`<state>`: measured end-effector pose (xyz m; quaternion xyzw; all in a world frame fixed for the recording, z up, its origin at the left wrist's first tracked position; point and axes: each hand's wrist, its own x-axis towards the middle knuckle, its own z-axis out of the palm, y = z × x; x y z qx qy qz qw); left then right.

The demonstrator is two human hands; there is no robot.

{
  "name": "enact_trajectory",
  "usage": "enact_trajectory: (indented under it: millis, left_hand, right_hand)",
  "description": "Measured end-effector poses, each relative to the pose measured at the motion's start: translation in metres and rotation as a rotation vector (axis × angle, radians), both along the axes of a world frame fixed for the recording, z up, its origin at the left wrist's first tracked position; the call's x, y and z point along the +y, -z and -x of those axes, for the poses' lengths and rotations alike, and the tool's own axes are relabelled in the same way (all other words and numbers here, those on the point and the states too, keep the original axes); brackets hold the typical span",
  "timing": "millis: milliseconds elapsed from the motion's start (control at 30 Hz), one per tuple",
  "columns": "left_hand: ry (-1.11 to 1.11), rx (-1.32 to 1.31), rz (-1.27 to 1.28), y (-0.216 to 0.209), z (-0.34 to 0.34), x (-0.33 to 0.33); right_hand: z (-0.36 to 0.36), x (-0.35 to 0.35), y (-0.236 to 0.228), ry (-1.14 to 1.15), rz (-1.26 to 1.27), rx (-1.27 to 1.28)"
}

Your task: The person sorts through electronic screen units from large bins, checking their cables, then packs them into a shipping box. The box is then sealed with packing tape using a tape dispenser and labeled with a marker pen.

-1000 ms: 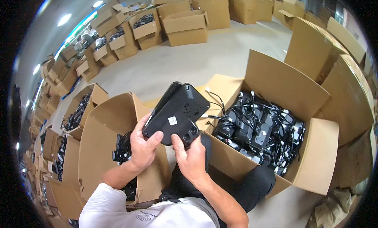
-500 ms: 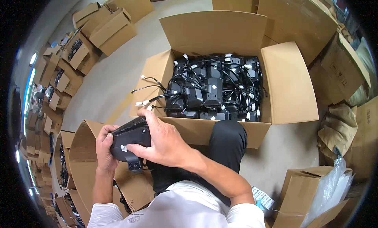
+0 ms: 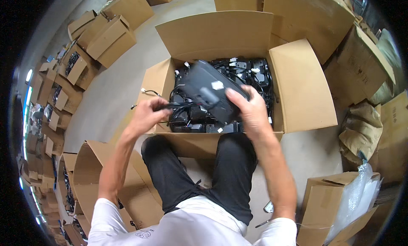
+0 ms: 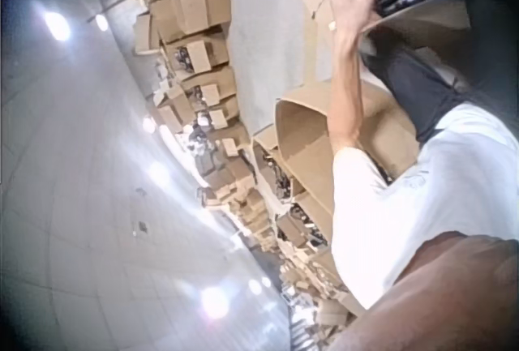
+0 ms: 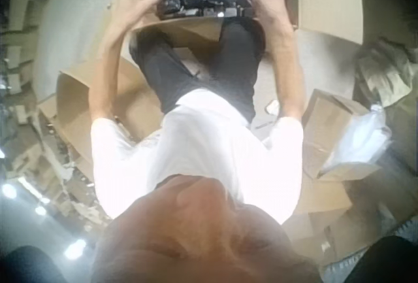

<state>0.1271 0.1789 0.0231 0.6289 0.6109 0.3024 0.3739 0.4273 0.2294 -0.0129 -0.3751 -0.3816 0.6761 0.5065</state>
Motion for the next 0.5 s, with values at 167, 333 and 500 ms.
enact_trajectory:
  millis: [167,333,500]
  left_hand:
    - [0.350,0.581,-0.590,0.061,-0.037,0.096]
    - [0.429,0.769,-0.503,0.108,-0.078,0.166]
    - [0.644,0.108,0.074,0.122,-0.127,0.212]
  right_hand:
    - [-0.056,0.028,0.092,-0.189,0.369,-0.268]
    - [-0.061,0.059,0.124,-0.206,0.628,-0.313]
    - [-0.060,0.049,0.139,-0.190,0.590,-0.477]
